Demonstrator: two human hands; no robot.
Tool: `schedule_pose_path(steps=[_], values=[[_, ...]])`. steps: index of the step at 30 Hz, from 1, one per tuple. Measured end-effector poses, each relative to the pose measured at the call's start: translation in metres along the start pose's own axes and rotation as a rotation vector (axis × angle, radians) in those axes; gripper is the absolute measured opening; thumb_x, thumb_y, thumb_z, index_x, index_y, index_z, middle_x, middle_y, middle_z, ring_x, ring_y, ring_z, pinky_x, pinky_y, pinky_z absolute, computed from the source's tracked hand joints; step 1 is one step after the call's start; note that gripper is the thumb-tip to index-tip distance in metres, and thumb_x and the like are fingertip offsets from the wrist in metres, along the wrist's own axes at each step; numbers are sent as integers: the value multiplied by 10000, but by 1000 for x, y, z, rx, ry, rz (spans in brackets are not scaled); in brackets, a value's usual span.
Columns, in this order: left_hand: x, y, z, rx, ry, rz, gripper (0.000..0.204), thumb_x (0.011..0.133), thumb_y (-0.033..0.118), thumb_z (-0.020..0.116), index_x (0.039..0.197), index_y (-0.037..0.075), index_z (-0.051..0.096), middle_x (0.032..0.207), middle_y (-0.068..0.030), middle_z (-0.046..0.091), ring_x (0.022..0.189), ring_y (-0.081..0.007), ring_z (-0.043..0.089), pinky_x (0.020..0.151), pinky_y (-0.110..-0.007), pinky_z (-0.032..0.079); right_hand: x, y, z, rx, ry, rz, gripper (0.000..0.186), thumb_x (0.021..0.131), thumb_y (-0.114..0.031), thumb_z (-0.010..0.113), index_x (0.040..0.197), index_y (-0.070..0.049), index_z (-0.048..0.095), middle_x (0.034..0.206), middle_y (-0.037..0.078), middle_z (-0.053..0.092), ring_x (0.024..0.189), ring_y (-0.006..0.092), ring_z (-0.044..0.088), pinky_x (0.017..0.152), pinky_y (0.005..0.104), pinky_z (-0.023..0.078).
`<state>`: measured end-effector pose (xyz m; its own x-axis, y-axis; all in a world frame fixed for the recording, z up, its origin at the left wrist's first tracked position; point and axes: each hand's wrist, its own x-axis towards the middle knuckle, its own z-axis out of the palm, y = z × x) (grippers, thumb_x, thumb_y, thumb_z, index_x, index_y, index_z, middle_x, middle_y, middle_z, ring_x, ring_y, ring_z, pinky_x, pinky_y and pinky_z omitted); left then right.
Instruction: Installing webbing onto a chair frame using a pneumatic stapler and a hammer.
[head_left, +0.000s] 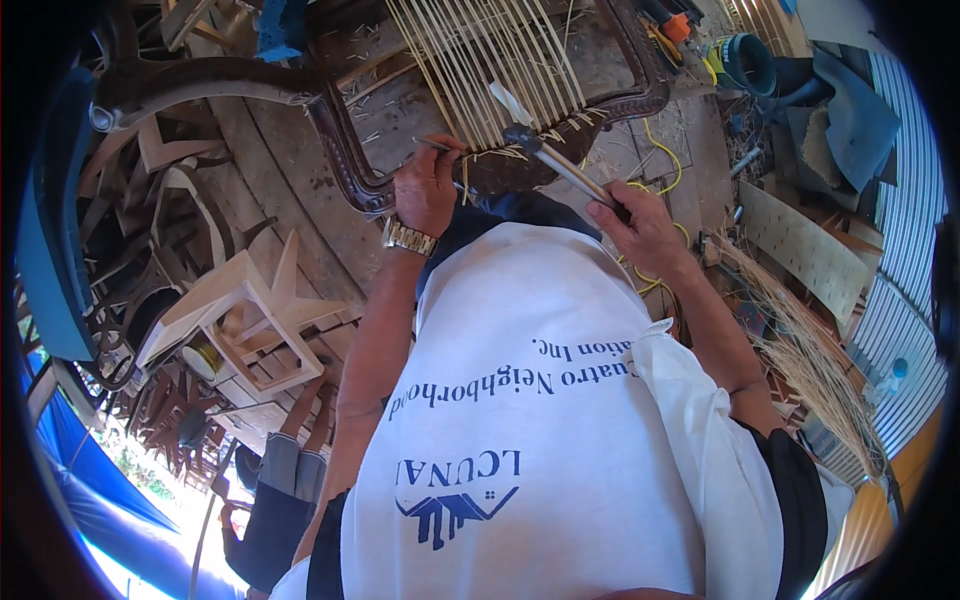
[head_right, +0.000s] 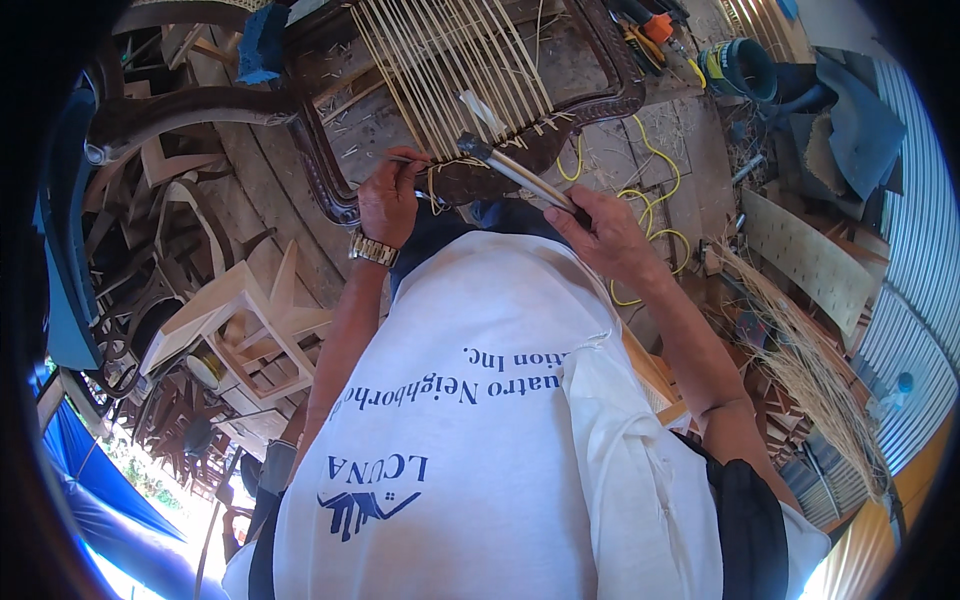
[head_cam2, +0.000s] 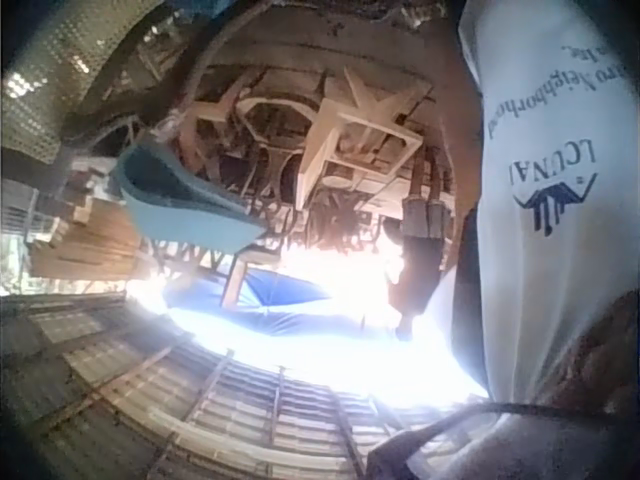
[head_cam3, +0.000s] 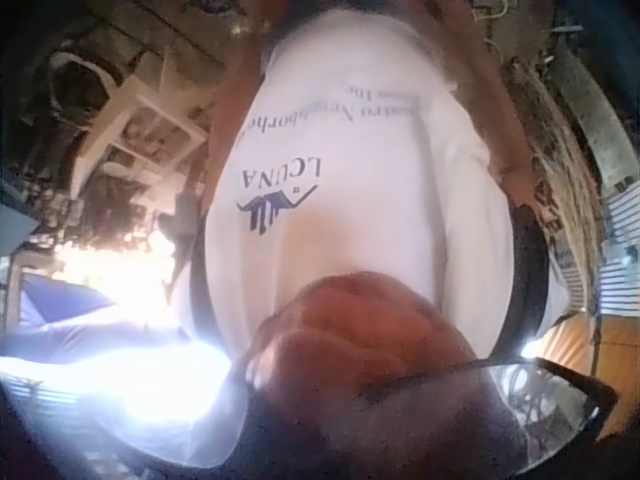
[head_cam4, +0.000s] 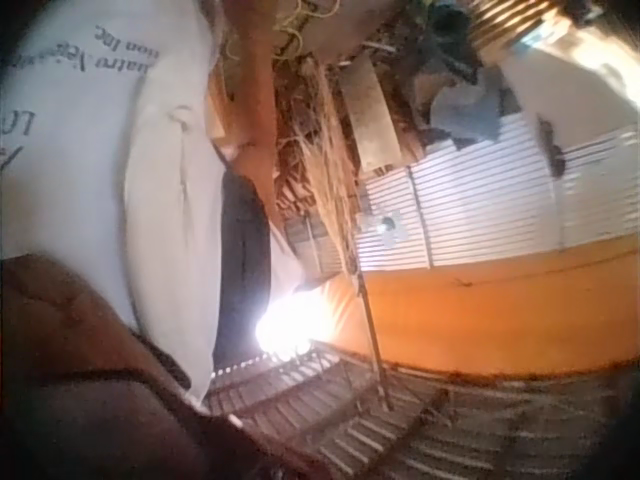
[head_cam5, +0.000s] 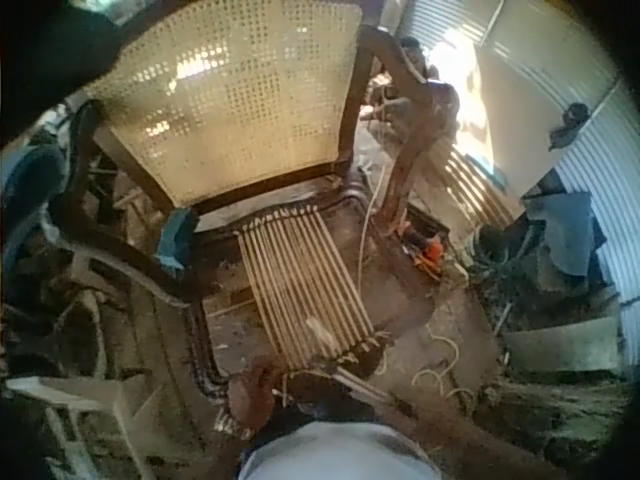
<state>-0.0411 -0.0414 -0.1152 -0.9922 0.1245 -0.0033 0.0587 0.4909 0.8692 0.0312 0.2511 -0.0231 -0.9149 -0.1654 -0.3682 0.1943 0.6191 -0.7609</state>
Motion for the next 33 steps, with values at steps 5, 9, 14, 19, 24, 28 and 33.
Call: schedule_pose_path(steps=[5,9,14,19,24,28,33], values=[[4,2,-3,-43,6,1,80,941,39,602,1001,88,623,846,-99,722,758,-280,723,663,-364,560,-4,-4,0,20,11,80,342,948,-289,681,803,-11,546,633,151,524,552,274,489,534,392,411],[5,2,-3,19,-24,65,90,937,36,595,1001,98,612,827,-101,713,740,-297,713,644,-385,555,-5,2,3,35,23,68,332,949,-281,680,810,-11,548,628,148,517,549,260,477,531,389,408],[4,7,-3,100,-34,95,86,935,46,596,988,111,611,826,-102,712,741,-314,708,640,-404,555,-6,2,4,31,32,63,327,948,-275,681,813,-9,547,617,150,513,538,258,473,527,389,407],[1,7,3,187,9,63,80,926,68,617,986,118,604,832,-106,711,735,-325,702,618,-419,551,-5,-3,6,26,47,55,342,951,-285,678,810,-4,542,615,153,517,535,255,474,527,391,408],[-4,13,10,303,35,73,95,924,68,614,990,132,590,809,-104,698,696,-322,689,573,-421,543,-2,-8,6,26,39,34,354,960,-295,667,811,1,543,617,150,518,538,255,476,528,388,408],[-6,10,12,366,31,97,80,952,103,599,1015,151,591,870,-93,702,719,-323,692,592,-423,541,0,-30,-4,35,50,-46,294,984,-273,632,884,-1,583,646,146,539,550,249,485,532,380,415],[-5,12,11,386,2,103,66,956,124,601,1016,147,588,890,-88,701,730,-322,693,593,-423,544,-2,-66,-13,164,132,-147,230,988,-216,620,1049,5,619,725,146,589,590,252,551,557,363,451]])
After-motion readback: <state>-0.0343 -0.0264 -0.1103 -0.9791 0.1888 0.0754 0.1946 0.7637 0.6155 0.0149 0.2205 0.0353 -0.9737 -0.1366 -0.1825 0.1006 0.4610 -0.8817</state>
